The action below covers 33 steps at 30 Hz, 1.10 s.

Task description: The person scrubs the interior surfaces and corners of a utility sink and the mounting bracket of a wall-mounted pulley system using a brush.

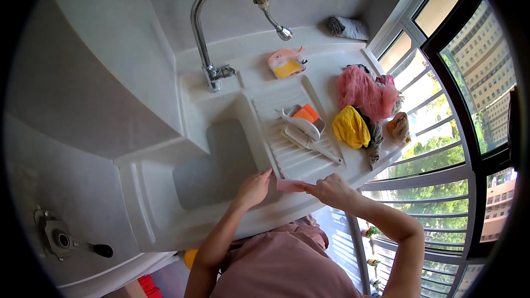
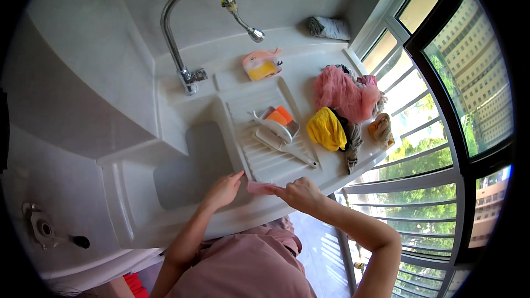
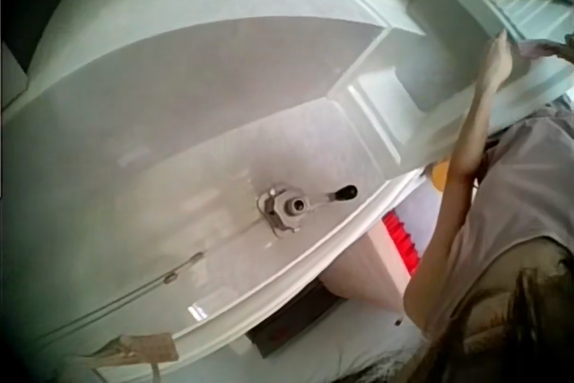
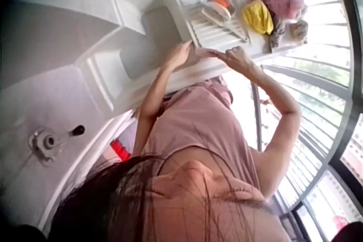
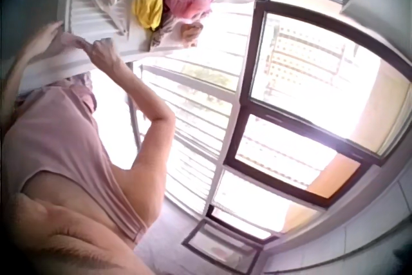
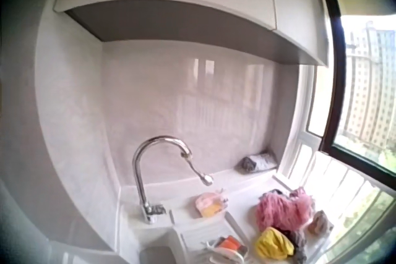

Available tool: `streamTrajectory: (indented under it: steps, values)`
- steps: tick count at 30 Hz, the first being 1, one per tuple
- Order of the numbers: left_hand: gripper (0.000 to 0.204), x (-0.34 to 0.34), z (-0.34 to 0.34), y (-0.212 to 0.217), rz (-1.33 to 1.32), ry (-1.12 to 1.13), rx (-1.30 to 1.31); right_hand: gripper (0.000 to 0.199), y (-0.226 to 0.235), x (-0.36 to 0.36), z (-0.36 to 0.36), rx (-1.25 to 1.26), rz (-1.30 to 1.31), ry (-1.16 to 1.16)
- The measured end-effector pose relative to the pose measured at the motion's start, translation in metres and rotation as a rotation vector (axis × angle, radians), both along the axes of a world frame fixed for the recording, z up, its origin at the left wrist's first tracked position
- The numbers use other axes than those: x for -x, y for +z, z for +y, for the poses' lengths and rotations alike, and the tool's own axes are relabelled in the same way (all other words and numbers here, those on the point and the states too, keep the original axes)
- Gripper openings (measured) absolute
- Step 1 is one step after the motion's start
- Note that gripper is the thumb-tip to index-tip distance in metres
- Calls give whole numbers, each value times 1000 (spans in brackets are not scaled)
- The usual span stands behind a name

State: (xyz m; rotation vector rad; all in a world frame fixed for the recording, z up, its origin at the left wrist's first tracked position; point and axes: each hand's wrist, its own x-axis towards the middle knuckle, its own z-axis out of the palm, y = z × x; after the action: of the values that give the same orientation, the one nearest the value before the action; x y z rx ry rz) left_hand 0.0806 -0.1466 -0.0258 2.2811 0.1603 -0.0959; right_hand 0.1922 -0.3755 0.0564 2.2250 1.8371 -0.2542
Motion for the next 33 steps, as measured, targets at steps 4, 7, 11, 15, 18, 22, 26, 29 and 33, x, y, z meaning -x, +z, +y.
streamTrajectory:
  steps: [4,7,11,15,18,22,26,29,33]
  values:
    - [36,-6,4,-2,73,-29,-22,58,6,-10,7,-96,-72,-72]
    - [35,-5,4,-11,-60,-17,6,52,4,-17,0,12,-28,44]
    - [35,-11,5,-7,-2,0,19,48,16,-21,13,32,-146,62]
    - [35,-11,4,-3,-23,1,2,49,19,-30,16,4,-131,141]
    - [35,-11,4,-4,-10,5,-1,48,18,-34,16,17,-141,135]
    - [36,-12,5,-6,9,-8,-8,47,17,-30,20,23,-131,149]
    - [36,-12,2,-5,17,4,1,46,18,-31,11,82,-121,192]
    - [36,-14,1,-3,33,-3,-11,47,10,-34,13,-24,-120,117]
    - [36,-13,2,-4,37,7,-14,47,10,-31,0,-10,-64,181]
